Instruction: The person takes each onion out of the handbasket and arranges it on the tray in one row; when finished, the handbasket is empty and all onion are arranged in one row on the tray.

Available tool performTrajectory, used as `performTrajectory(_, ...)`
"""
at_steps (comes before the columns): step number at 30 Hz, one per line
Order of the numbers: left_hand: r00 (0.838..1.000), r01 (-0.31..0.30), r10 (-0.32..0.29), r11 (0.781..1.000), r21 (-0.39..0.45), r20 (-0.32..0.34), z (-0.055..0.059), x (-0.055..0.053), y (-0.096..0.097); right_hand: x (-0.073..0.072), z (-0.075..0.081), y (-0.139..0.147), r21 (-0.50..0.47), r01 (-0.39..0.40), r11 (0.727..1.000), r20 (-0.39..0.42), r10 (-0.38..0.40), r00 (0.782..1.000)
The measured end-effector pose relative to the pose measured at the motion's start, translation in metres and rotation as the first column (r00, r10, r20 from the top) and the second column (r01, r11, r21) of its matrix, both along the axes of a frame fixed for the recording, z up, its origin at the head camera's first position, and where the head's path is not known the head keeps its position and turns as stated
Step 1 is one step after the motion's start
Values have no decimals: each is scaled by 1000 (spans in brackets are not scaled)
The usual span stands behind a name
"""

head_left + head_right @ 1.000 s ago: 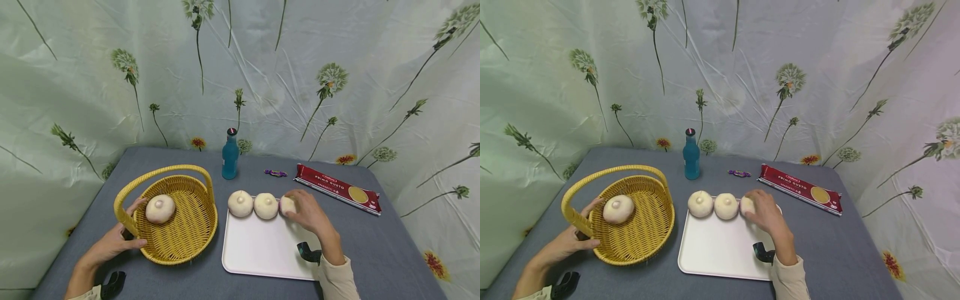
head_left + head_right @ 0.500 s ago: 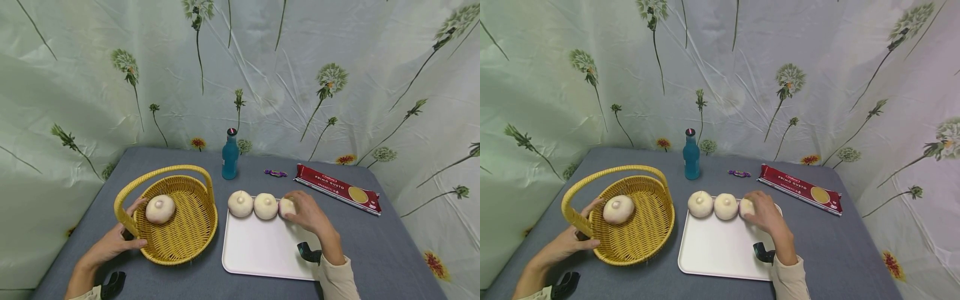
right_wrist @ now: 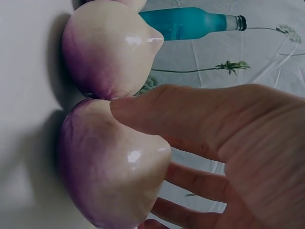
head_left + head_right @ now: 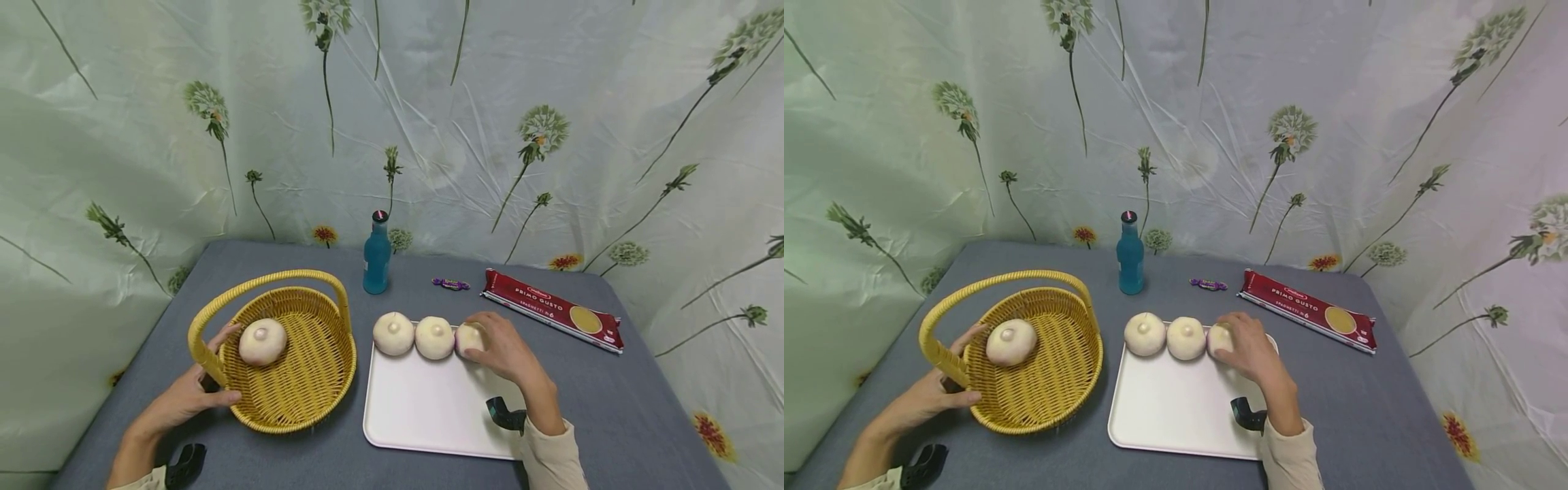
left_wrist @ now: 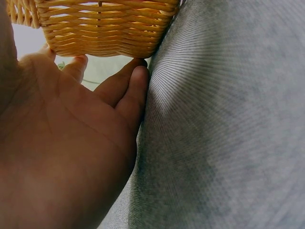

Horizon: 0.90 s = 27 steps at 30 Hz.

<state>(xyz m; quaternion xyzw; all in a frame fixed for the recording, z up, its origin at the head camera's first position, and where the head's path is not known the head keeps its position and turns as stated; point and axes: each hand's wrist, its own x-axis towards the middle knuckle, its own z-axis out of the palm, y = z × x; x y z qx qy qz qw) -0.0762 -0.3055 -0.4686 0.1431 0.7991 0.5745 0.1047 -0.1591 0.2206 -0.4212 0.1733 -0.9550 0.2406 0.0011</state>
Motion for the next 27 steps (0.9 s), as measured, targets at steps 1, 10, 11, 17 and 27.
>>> performTrajectory(1,1000,0,0,1000,4,1,0,0,0,0,0,0,-5,2,1000,-1,-2,1000)
performTrajectory(10,1000,-3,3,1000,5,-16,-3,-1,0,4,4,-4,-21,-4,1000,-58,3,998)
performTrajectory(11,1000,-1,1,1000,4,-18,-3,-1,0,4,5,-5,-19,-12,1000,-72,10,997)
performTrajectory(17,1000,1,-1,1000,3,-12,-3,-1,0,8,9,-17,-30,-27,999,-96,24,995)
performTrajectory(27,1000,-10,10,1000,0,10,-4,-1,-1,13,9,-47,-41,-95,995,-140,88,986)
